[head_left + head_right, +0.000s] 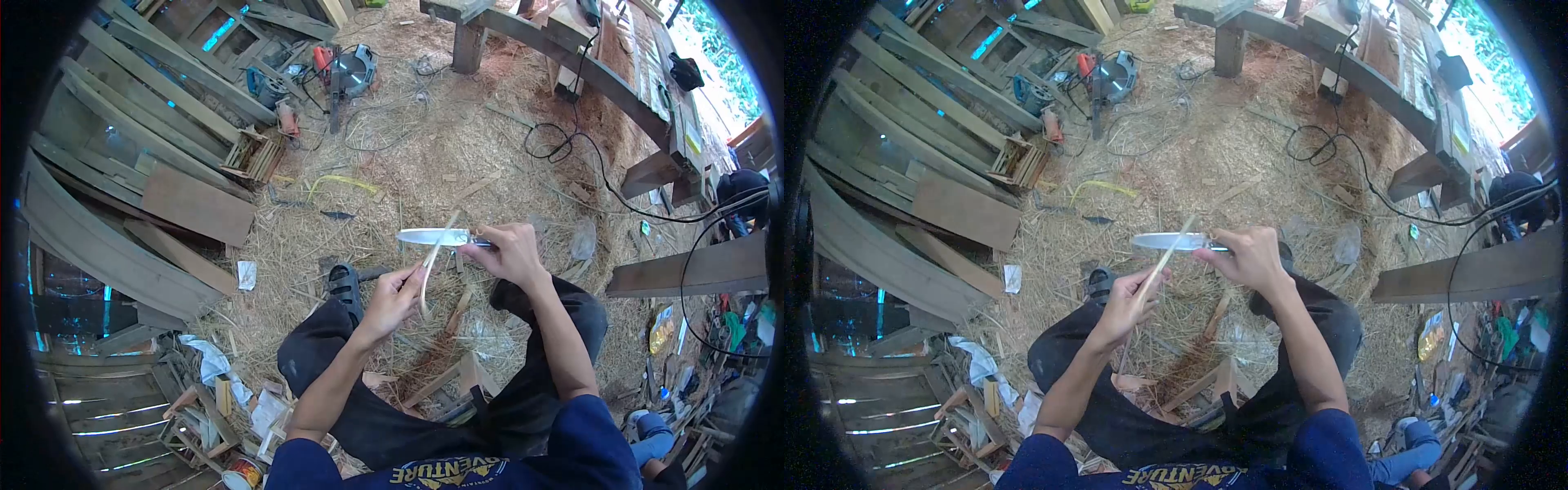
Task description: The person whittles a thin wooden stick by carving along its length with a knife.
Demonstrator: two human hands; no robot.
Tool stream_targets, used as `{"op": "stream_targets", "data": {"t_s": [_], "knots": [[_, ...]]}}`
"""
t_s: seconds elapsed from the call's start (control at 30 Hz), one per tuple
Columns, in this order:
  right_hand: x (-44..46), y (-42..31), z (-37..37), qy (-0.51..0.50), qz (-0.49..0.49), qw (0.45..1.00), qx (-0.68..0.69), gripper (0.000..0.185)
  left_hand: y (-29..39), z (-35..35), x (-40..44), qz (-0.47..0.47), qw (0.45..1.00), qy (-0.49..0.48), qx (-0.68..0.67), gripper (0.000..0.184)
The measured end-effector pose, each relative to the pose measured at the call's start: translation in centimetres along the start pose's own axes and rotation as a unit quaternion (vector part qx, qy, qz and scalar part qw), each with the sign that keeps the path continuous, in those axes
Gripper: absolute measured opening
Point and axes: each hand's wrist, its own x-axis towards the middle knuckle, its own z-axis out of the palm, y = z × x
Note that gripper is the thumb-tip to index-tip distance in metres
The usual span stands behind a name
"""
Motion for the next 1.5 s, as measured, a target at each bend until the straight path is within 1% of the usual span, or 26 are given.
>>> {"op": "stream_targets", "data": {"t_s": [0.03, 0.13, 0.2, 0.3, 0.37, 0.4, 0.47, 0.5, 0.6, 0.7, 0.83, 0.93, 0.97, 1.07, 1.17, 1.27, 1.37, 1.47, 1.5], "knots": [[0.4, -0.1, 0.1, -0.011, 0.031, 0.999, 0.043, 0.042, 0.2, 0.3, 0.0, -0.011, 1.000, 0.003, -0.013, 0.033], [1.4, -0.9, 1.9, -0.060, 0.125, 0.975, 0.174, 0.042, -1.6, 0.3, 1.3, 0.011, 0.994, 0.008, -0.105, 0.032], [1.4, -1.4, 2.4, -0.060, 0.117, 0.980, 0.150, 0.042, -1.6, 0.3, 1.8, 0.004, 0.991, -0.007, -0.137, 0.027], [1.5, -2.7, 1.8, -0.015, 0.076, 0.985, 0.152, 0.042, -1.0, 0.4, 2.1, -0.015, 0.982, -0.012, -0.190, 0.023], [1.4, -3.8, 0.2, -0.038, 0.047, 0.992, 0.113, 0.041, -0.1, 0.5, 2.2, -0.026, 0.975, -0.019, -0.218, 0.021], [1.3, -4.2, -0.2, -0.050, 0.033, 0.994, 0.095, 0.040, -0.1, 0.4, 2.1, -0.031, 0.974, -0.026, -0.222, 0.022], [1.2, -4.1, 0.5, -0.006, 0.004, 0.994, 0.108, 0.038, 0.1, 0.2, 2.1, -0.040, 0.972, -0.045, -0.225, 0.025], [1.2, -4.0, 0.6, 0.018, -0.010, 0.993, 0.112, 0.037, 0.2, 0.3, 2.1, -0.013, 0.976, -0.063, -0.207, 0.027], [1.7, -3.4, 0.4, 0.045, -0.043, 0.995, 0.071, 0.035, 1.0, 1.0, 1.6, 0.000, 0.982, -0.044, -0.182, 0.027], [2.1, -3.6, -0.7, 0.007, -0.022, 0.996, 0.082, 0.036, 0.4, 0.8, 2.2, 0.030, 0.982, -0.041, -0.182, 0.024], [3.0, -3.7, -1.2, -0.002, -0.003, 0.997, 0.080, 0.038, 0.4, 0.3, 2.9, 0.044, 0.978, -0.006, -0.206, 0.022], [3.4, -3.5, -1.4, -0.013, 0.012, 0.996, 0.090, 0.040, -0.2, 0.1, 4.1, 0.071, 0.981, -0.032, -0.175, 0.021], [3.5, -3.4, -1.5, -0.010, 0.011, 0.996, 0.091, 0.041, -0.3, 0.1, 4.3, 0.062, 0.983, -0.035, -0.169, 0.019], [3.8, -3.3, -1.8, -0.013, 0.023, 0.994, 0.103, 0.042, 0.7, 0.6, 4.1, 0.039, 0.976, -0.027, -0.212, 0.018], [4.0, -3.3, -2.0, -0.026, 0.030, 0.993, 0.113, 0.042, 1.1, 0.0, 4.0, 0.011, 0.962, -0.069, -0.265, 0.020], [4.0, -3.2, -1.8, -0.027, 0.021, 0.993, 0.111, 0.041, 0.3, 0.3, 4.1, 0.034, 0.974, -0.041, -0.218, 0.022], [3.8, -3.1, -1.9, -0.006, 0.006, 0.994, 0.109, 0.040, 0.4, 0.3, 3.9, 0.044, 0.980, -0.052, -0.186, 0.025], [3.6, -3.3, -1.9, 0.020, -0.021, 0.995, 0.097, 0.039, 1.3, 0.2, 3.4, 0.005, 0.984, -0.058, -0.168, 0.026], [3.5, -3.4, -1.8, 0.028, -0.032, 0.995, 0.090, 0.039, 1.3, 0.4, 3.2, 0.015, 0.984, -0.050, -0.170, 0.026]]}}
